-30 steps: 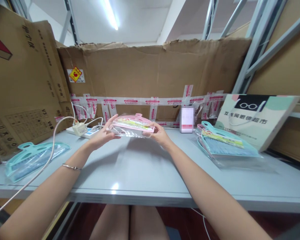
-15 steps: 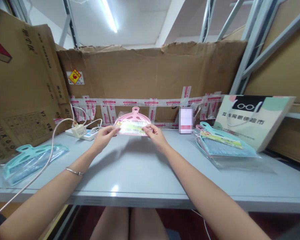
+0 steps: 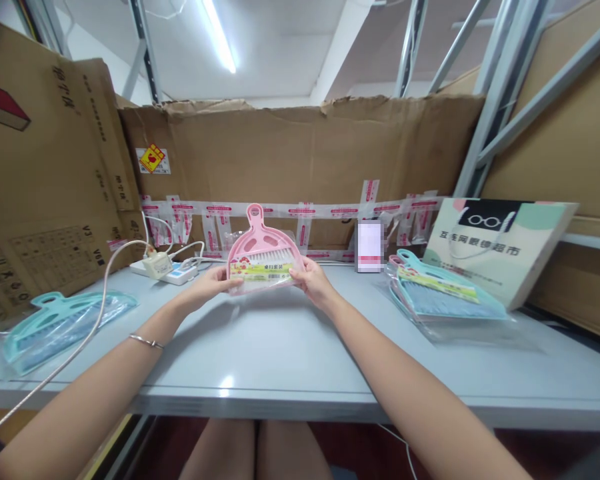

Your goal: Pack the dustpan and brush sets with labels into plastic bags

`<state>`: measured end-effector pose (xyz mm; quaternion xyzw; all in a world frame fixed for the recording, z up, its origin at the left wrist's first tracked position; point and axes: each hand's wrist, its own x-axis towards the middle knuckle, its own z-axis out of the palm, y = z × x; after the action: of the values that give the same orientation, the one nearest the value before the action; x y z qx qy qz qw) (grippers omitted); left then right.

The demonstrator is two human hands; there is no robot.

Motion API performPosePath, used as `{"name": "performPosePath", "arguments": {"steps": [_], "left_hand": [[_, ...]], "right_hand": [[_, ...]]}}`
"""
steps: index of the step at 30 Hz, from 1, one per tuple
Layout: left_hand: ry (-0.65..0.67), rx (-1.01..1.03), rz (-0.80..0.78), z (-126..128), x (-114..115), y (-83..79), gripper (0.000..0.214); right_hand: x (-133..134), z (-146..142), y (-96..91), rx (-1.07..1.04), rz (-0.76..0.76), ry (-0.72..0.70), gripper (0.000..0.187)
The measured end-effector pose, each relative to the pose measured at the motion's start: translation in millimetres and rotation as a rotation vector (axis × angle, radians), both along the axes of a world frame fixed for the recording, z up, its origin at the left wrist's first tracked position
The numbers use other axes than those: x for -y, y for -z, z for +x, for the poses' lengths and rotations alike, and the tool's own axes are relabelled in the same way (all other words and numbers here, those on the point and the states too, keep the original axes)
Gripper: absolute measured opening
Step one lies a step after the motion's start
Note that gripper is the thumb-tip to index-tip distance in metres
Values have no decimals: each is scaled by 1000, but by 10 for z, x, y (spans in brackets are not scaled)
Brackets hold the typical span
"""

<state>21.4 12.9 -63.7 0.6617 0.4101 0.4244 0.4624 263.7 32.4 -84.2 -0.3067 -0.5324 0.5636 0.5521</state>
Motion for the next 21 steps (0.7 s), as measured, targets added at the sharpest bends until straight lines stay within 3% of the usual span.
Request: {"name": "performPosePath", "arguments": {"steps": [7,13,18,21], "left_hand": [[71,-48,-80,-90,-49,58,36],[86,-67,-90,-97,-44,60,34],[135,-98,-137,-96,-49,84,35],[99,-67,-123,-70,-32,78,38]], "right_hand": [[21,50,56,148,-67,-134,52],[-26,64,117,187,-32,-93,56],[23,75,61,204,-88,-154,61],[78,73,20,212,-107,-198,63]]}}
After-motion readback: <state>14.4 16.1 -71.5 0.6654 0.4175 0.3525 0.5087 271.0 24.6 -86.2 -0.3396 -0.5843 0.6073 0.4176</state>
